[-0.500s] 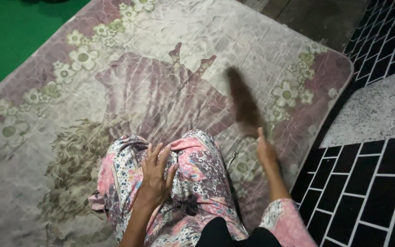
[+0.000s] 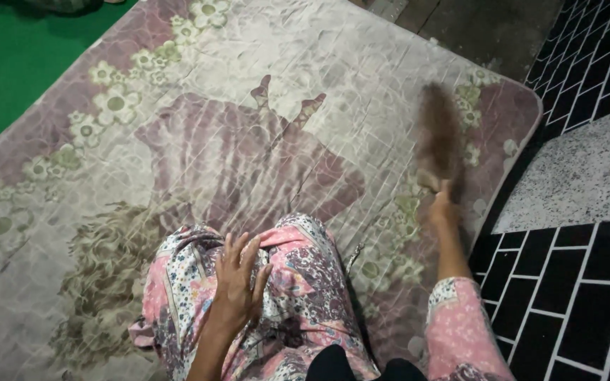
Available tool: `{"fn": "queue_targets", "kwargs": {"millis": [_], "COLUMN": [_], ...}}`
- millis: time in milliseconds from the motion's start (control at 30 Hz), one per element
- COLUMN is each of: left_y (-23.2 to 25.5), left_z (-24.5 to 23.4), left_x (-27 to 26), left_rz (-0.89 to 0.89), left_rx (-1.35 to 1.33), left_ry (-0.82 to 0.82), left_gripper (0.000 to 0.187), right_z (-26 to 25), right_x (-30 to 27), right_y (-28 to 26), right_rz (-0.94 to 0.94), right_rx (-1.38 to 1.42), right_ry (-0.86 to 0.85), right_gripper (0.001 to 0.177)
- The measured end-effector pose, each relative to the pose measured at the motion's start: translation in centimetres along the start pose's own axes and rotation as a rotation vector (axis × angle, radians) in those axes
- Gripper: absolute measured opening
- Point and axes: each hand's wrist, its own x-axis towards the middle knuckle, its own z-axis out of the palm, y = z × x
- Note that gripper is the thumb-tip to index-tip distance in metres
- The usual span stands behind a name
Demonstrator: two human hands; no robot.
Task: The person sits on a mattress and uses a small hand broom to sweep loose debris across the surface. The person repeatedly sweeps the mattress, gathering debris into a pile on the left side.
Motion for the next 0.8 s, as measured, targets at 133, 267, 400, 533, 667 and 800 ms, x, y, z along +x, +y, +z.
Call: {"fn": "queue_targets", "kwargs": {"millis": [133, 267, 400, 533, 667, 800], "left_y": [0.0, 0.5, 0.7, 1.6, 2.0, 1.9], "left_z": [0.3, 0.4, 1.3, 0.9, 1.2, 2.1], "left_x": [0.9, 2.3, 3.6, 4.6, 4.7, 4.5], "left_rz": [-0.026, -0.006, -0.025, 0.071, 0.129, 0.140], "left_rx": [-0.017, -0.021, 0.157, 0.363, 0.409, 0.342], "left_ry": [-0.005, -0.002, -0.074, -0.016, -0.010, -0.004], "left_gripper": [0.060, 0.059, 0.064, 0.070, 0.070, 0.070], "right_z": [-0.9, -4.0, -6.1, 8.3, -0.5, -4.0], "right_x": [5.0, 3.1, 1.4, 19.6, 7.5, 1.6], "right_y": [-0.3, -2.8, -2.8, 12.2, 4.0, 3.0], "right_rz": [0.142, 0.127, -0.080, -0.180, 0.304, 0.051], "right_rx": [0.228, -0.025, -0.084, 0.759, 0.944, -0.112], "right_ry": [0.164, -0.033, 0.040, 0.414, 0.195, -0.038], "right_gripper": [0.058, 0.068, 0.067, 0.091, 0.053, 0.064]}}
